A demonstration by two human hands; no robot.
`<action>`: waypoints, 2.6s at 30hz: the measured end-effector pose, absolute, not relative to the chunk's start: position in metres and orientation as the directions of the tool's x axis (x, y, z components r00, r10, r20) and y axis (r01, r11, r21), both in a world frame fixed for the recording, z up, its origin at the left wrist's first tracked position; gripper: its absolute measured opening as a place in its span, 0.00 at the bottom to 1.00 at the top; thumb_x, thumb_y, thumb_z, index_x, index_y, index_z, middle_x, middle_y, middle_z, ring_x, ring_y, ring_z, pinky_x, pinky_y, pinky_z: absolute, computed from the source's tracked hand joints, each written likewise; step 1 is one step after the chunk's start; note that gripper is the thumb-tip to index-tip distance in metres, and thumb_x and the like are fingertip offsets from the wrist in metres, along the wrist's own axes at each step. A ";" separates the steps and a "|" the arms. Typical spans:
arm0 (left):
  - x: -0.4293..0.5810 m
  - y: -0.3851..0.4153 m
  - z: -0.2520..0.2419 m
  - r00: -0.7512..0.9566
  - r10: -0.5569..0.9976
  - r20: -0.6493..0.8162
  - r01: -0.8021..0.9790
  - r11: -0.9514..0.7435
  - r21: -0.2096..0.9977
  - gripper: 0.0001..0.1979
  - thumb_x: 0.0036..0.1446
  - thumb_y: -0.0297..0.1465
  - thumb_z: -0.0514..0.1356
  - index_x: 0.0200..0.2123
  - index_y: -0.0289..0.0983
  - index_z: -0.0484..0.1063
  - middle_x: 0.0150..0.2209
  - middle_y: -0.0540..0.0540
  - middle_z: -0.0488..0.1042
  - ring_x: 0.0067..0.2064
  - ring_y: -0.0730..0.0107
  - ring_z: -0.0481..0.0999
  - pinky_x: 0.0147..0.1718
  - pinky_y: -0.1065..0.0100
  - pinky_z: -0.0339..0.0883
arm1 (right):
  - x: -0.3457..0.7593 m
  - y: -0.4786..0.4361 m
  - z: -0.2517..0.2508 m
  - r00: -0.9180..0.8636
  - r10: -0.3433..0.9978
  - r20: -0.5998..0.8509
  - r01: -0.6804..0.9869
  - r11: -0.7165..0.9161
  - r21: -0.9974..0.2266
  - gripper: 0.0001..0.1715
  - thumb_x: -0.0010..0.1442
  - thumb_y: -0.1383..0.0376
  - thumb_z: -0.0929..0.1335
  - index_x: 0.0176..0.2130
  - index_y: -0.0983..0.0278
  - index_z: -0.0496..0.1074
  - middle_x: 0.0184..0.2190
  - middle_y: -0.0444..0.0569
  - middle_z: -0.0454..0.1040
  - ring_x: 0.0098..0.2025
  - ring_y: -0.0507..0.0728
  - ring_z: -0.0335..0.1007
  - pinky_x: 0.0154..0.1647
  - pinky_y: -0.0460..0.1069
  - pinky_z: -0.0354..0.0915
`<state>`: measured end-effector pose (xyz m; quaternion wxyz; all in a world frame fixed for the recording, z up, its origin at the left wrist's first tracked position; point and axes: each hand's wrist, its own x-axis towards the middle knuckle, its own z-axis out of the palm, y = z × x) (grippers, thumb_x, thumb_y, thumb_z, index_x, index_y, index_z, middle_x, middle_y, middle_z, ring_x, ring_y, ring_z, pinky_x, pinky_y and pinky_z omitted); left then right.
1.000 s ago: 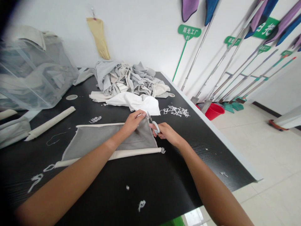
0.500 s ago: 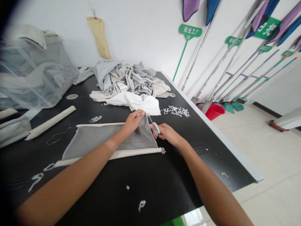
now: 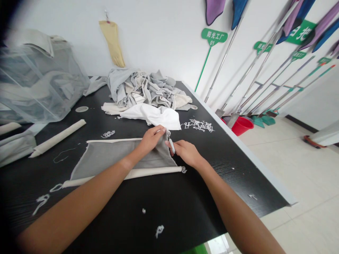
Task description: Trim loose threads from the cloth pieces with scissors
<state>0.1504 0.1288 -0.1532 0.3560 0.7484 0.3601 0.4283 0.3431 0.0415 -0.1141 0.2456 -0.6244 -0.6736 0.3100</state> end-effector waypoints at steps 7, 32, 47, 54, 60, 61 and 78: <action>0.150 0.128 -0.153 0.330 0.856 0.398 0.258 -0.487 0.834 0.16 0.71 0.40 0.52 0.35 0.40 0.74 0.35 0.49 0.78 0.38 0.65 0.75 0.42 0.68 0.67 | 0.329 0.038 -0.110 -0.111 0.990 -0.086 0.865 0.054 -0.498 0.39 0.71 0.37 0.60 0.23 0.60 0.71 0.24 0.48 0.75 0.29 0.58 0.68 0.32 0.50 0.51; 0.151 0.119 -0.149 0.352 0.832 0.428 0.312 -0.536 0.785 0.12 0.73 0.37 0.52 0.40 0.42 0.74 0.38 0.50 0.79 0.41 0.65 0.77 0.45 0.68 0.67 | 0.315 0.036 -0.114 0.024 0.999 -0.048 0.842 -0.046 -0.538 0.39 0.73 0.39 0.57 0.23 0.60 0.67 0.22 0.45 0.70 0.27 0.55 0.64 0.32 0.48 0.51; 0.153 0.134 -0.156 0.346 0.854 0.388 0.203 -0.472 0.858 0.11 0.69 0.37 0.55 0.39 0.40 0.75 0.39 0.49 0.80 0.42 0.65 0.77 0.46 0.67 0.68 | 0.303 0.031 -0.112 0.129 0.992 -0.016 0.879 -0.121 -0.461 0.41 0.70 0.35 0.58 0.22 0.61 0.66 0.22 0.48 0.69 0.26 0.55 0.62 0.32 0.50 0.50; 0.152 0.131 -0.151 0.346 0.853 0.392 0.172 -0.468 0.867 0.10 0.68 0.36 0.56 0.36 0.40 0.75 0.37 0.49 0.79 0.41 0.66 0.76 0.45 0.68 0.67 | 0.304 0.032 -0.112 0.114 0.991 -0.072 0.869 -0.134 -0.477 0.42 0.71 0.35 0.56 0.23 0.61 0.69 0.24 0.49 0.72 0.29 0.57 0.67 0.33 0.50 0.51; 0.153 0.133 -0.154 0.375 0.848 0.375 0.163 -0.459 0.873 0.11 0.68 0.36 0.55 0.36 0.40 0.73 0.36 0.49 0.78 0.40 0.66 0.75 0.43 0.68 0.66 | 0.304 0.032 -0.114 0.102 0.993 -0.059 0.862 -0.118 -0.493 0.42 0.71 0.35 0.56 0.22 0.60 0.68 0.23 0.48 0.72 0.28 0.56 0.66 0.33 0.49 0.51; 0.153 0.134 -0.154 0.378 0.850 0.368 0.162 -0.452 0.877 0.11 0.68 0.36 0.55 0.35 0.40 0.73 0.36 0.50 0.77 0.39 0.66 0.75 0.42 0.68 0.65 | 0.304 0.032 -0.115 0.102 0.993 -0.051 0.861 -0.114 -0.495 0.42 0.71 0.35 0.57 0.22 0.61 0.67 0.22 0.48 0.71 0.28 0.56 0.65 0.32 0.49 0.50; 0.151 0.133 -0.153 0.379 0.836 0.396 0.196 -0.491 0.849 0.12 0.69 0.37 0.54 0.37 0.40 0.74 0.37 0.49 0.78 0.40 0.66 0.75 0.43 0.68 0.67 | 0.305 0.034 -0.120 0.116 0.993 0.021 0.867 -0.091 -0.491 0.42 0.69 0.34 0.58 0.21 0.61 0.66 0.21 0.47 0.69 0.25 0.54 0.62 0.29 0.49 0.49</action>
